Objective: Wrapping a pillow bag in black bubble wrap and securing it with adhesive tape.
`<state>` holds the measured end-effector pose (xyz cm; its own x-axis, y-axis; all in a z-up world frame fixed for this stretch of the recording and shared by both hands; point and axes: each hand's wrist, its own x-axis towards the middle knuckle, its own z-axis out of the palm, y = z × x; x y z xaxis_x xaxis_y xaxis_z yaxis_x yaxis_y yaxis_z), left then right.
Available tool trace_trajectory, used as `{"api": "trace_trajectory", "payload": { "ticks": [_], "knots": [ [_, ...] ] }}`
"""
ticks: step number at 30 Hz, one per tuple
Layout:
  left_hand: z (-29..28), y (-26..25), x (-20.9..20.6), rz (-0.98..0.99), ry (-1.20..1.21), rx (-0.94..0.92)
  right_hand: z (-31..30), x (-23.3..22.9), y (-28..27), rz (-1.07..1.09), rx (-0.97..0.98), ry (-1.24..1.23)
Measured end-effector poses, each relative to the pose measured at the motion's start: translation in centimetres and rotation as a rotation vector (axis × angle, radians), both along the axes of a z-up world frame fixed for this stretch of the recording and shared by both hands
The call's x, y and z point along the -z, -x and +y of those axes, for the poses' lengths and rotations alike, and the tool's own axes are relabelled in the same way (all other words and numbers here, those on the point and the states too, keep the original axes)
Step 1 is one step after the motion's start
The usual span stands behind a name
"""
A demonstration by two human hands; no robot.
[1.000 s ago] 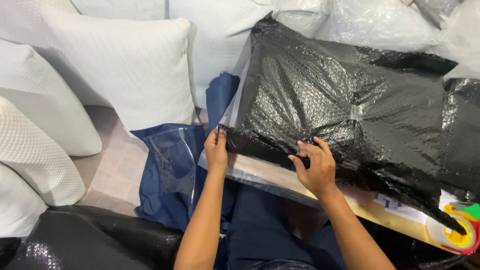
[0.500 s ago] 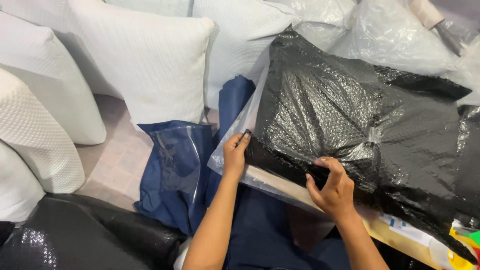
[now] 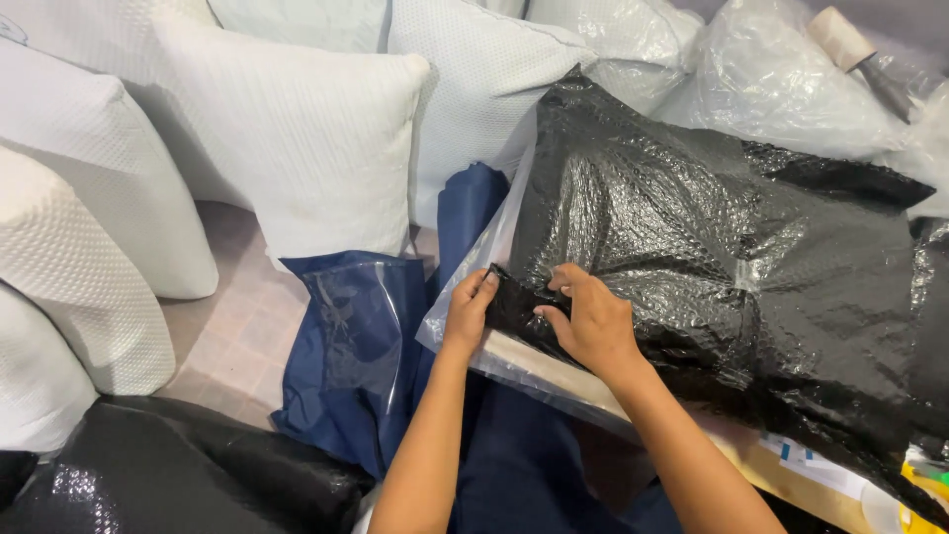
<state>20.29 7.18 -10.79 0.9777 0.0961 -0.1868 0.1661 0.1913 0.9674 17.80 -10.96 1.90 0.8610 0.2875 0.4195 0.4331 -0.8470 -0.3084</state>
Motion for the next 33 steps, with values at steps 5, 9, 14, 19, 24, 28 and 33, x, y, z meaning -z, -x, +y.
{"api": "trace_trajectory", "payload": {
  "ticks": [5, 9, 14, 19, 24, 28, 33],
  "knots": [
    [1.1, 3.7, -2.7, -0.025, 0.131, -0.149, 0.0, 0.1, -0.6, 0.098, 0.065, -0.015],
    [0.1, 5.1, -2.5, -0.039, 0.081, -0.204, -0.2, 0.6, -0.6, 0.132, 0.081, -0.021],
    [0.5, 0.4, -2.6, -0.037, -0.137, -0.109, -0.2, 0.7, -0.5, 0.166, 0.082, -0.025],
    [0.2, -2.8, -3.0, -0.093, -0.119, 0.027, -0.4, 0.5, -0.6, 0.194, 0.090, -0.028],
    [0.1, -3.6, -4.6, -0.091, -0.225, 0.114, -0.4, 0.6, -0.7, 0.156, 0.080, -0.037],
    [2.0, -2.3, -9.3, -0.072, -0.360, 0.084, -0.4, 0.7, -0.7, 0.193, 0.088, -0.044],
    [3.2, -2.4, -15.9, 0.064, -0.800, 0.356, -0.2, 0.6, -0.7, 0.176, 0.083, -0.074]
  ]
}}
